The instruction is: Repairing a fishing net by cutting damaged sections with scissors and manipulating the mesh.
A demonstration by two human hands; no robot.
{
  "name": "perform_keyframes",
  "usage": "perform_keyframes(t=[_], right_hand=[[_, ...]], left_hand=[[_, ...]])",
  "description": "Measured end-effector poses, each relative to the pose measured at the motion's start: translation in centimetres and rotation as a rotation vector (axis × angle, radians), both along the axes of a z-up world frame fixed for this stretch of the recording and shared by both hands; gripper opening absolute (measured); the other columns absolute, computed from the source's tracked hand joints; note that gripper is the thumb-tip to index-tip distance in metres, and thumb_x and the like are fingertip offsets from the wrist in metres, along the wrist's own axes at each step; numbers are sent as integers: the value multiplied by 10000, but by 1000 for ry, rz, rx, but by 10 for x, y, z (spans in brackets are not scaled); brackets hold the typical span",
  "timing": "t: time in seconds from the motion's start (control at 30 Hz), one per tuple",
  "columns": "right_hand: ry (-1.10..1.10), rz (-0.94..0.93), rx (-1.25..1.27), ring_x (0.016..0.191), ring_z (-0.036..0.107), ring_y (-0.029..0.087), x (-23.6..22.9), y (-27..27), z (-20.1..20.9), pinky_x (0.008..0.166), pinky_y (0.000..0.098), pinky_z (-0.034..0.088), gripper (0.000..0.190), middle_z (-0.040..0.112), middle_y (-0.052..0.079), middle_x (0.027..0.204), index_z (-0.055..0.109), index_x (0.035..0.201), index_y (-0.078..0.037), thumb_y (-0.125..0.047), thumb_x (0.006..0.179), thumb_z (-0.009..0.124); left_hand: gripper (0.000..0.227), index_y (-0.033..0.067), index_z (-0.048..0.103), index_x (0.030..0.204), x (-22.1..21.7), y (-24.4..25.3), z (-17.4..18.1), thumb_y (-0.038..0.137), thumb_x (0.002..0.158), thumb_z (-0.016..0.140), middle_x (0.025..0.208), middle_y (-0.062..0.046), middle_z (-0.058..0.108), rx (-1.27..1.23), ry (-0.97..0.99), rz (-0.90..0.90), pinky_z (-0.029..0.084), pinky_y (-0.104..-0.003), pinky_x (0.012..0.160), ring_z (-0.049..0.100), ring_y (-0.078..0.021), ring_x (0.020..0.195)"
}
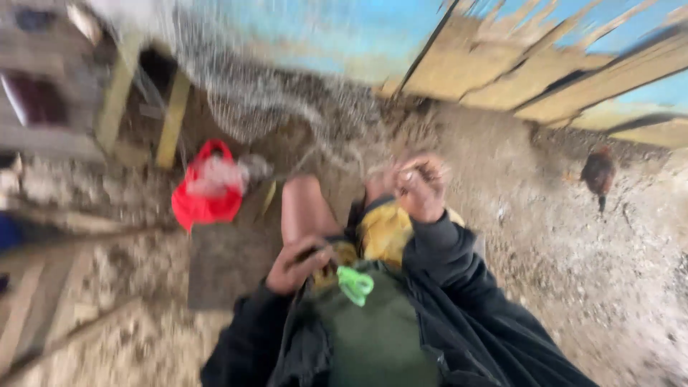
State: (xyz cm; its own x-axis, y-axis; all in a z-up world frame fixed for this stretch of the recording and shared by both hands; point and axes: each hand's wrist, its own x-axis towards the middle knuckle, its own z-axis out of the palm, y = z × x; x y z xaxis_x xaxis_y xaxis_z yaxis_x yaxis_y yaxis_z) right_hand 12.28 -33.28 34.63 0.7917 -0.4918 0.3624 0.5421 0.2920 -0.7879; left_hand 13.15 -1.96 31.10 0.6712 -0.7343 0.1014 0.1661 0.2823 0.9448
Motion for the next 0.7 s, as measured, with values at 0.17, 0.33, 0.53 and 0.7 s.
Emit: perform_keyframes(t=[0.17, 0.33, 0.53, 0.7], right_hand=[[-37, 50, -43, 424, 461, 176, -23, -18, -13, 420, 316, 395, 299, 504, 151, 660, 612, 1005, 36, -151, 1089, 829], [-117, 94, 15, 472, 481, 159, -20, -18, -21, 464, 301, 437, 230, 488, 103, 711, 629, 1048, 26, -114, 1138, 787], [249, -167, -209, 616, 659, 164, -36, -13, -41, 613, 327, 535, 293, 700, 85, 710, 722, 888, -53, -289, 1041, 801], [-118, 128, 0, 620, 541, 170, -11, -2, -25, 588, 336, 459, 55, 642, 107, 799, 702, 1174, -50, -59, 1158, 754]], left_hand=[[208, -30, 765, 1037, -65, -42, -24, 74, 1203, 698, 727, -206, 810, -65, 184, -83, 706, -425, 608, 840, -271, 638], [214, 7, 782, 1114, -74, -49, -8, 209, 1185, 789, 868, -161, 803, 83, 348, -289, 685, -410, 677, 814, -236, 773], [338, 140, 753, 1305, -88, -31, -24, 444, 1159, 768, 1143, -24, 747, 300, -104, -497, 558, -382, 918, 700, -198, 1034], [247, 82, 740, 1287, -95, -31, -38, 283, 1156, 796, 1068, -53, 773, 253, 475, -433, 613, -327, 782, 732, -173, 892]])
